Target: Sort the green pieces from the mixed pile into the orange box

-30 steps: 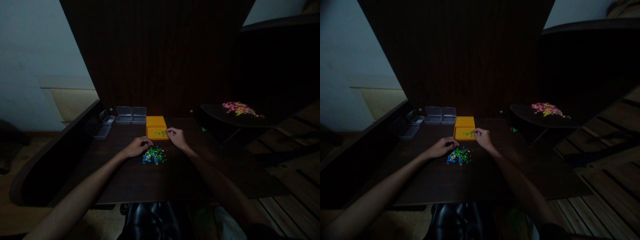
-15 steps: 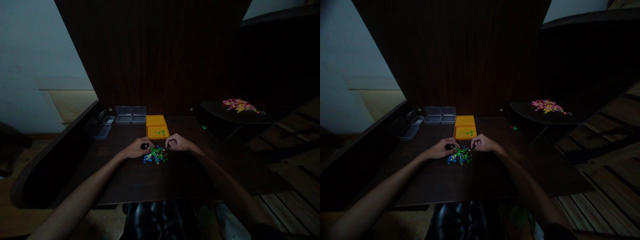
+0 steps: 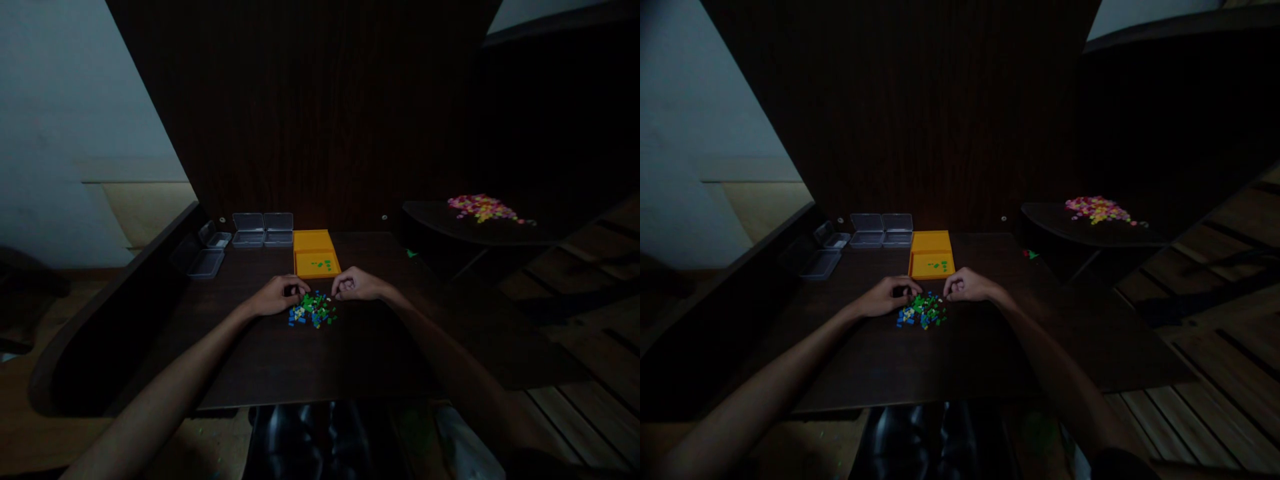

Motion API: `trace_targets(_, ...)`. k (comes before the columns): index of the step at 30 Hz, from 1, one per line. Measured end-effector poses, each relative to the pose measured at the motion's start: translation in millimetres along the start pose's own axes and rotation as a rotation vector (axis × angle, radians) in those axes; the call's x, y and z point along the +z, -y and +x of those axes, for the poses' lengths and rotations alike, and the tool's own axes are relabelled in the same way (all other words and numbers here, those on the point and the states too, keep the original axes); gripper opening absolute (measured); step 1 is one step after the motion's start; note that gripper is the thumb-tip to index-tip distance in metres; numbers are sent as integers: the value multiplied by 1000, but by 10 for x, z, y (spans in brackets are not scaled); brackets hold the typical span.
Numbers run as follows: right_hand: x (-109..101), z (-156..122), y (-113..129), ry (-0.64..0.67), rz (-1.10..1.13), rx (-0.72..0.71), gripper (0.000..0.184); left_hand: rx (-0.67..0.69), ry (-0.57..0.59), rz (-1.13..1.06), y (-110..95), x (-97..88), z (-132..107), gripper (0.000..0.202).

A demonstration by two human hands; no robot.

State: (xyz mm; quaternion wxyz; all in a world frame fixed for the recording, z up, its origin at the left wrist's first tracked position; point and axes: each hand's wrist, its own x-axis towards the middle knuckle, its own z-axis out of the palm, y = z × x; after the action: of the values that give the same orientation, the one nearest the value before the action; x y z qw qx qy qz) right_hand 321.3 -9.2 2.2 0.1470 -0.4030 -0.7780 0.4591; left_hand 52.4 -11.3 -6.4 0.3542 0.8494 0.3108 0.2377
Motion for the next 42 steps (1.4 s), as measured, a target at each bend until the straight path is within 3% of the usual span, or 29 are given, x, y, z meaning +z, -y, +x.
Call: trace_targets(42,-6,-2,-24,1,57,17,28,28,-12,35,-18,-5,-10,12)
